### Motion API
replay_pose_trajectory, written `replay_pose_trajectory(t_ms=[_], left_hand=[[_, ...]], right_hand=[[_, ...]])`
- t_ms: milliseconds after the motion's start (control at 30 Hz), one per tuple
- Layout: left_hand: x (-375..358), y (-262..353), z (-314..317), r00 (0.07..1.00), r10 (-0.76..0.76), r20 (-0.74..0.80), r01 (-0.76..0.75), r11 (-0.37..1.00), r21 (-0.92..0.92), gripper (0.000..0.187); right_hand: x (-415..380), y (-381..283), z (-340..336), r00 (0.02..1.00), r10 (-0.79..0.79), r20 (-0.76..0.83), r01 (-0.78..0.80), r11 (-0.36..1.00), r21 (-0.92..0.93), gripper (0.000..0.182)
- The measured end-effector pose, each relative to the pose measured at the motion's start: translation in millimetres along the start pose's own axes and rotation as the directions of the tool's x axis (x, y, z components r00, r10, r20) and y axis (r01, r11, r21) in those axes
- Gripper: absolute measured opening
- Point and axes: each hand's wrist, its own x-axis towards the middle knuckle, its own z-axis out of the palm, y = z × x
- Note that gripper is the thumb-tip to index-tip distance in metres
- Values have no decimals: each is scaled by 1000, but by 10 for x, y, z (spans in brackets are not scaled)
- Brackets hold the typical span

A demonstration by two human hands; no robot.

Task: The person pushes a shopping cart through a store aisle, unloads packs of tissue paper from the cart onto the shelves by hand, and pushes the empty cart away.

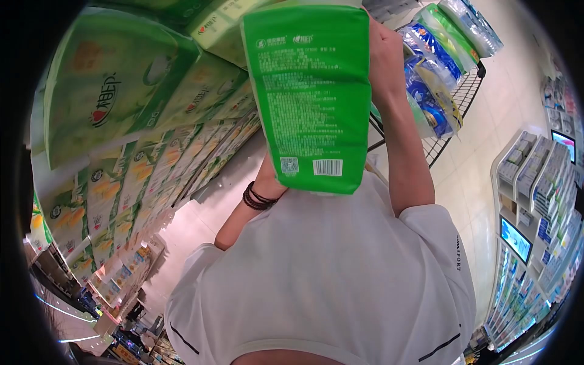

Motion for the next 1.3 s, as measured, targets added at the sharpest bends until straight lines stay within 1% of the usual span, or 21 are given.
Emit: replay_pose_trajectory(t_ms=[33, 67, 133, 200, 367, 400, 567, 767, 1000, 1167, 1300], left_hand=[[-2, -18, -16, 1000, -1, 1, 1, 1000, -2, 126], [-4, -37, -31, 1000, -2, 2, 2, 1000, -4, 126], [1, -63, -57, 1000, -9, 3, 9, 1000, 9, 125], [8, -57, -63, 1000, -16, 8, 16, 1000, 20, 125], [16, -2, -24, 1000, 4, 18, -4, 999, -32, 124], [11, -8, -34, 1000, 8, 18, -8, 1000, -25, 124], [21, 16, -60, 999, -37, -18, 39, 992, 123, 123], [45, 32, -38, 1000, -18, 2, 18, 994, 105, 120], [67, 81, -2, 998, -50, -27, 54, 985, 166, 117], [80, 88, -8, 1000, -21, -10, 23, 977, 213, 117], [73, 76, -8, 999, -32, -12, 33, 984, 176, 118]], right_hand=[[-3, -48, 33, 1000, 20, -9, -20, 1000, 23, 25], [-4, -77, 80, 998, 46, -41, -44, 998, 46, 38], [-9, -86, 104, 995, 77, -70, -71, 994, 80, 51], [-19, -65, 104, 994, 84, -63, -79, 993, 90, 51], [-18, -50, 98, 992, 115, -53, -110, 991, 81, 51], [-22, -54, 105, 992, 117, -57, -112, 990, 86, 51], [-29, -74, 114, 992, 114, -53, -109, 991, 80, 49], [-49, -68, 111, 994, 91, -58, -86, 993, 85, 47], [-48, -81, 89, 990, 120, -68, -113, 989, 99, 43], [-24, -32, 72, 991, 121, -58, -115, 989, 97, 42], [-75, -80, 107, 990, 118, -77, -106, 983, 148, 42]])
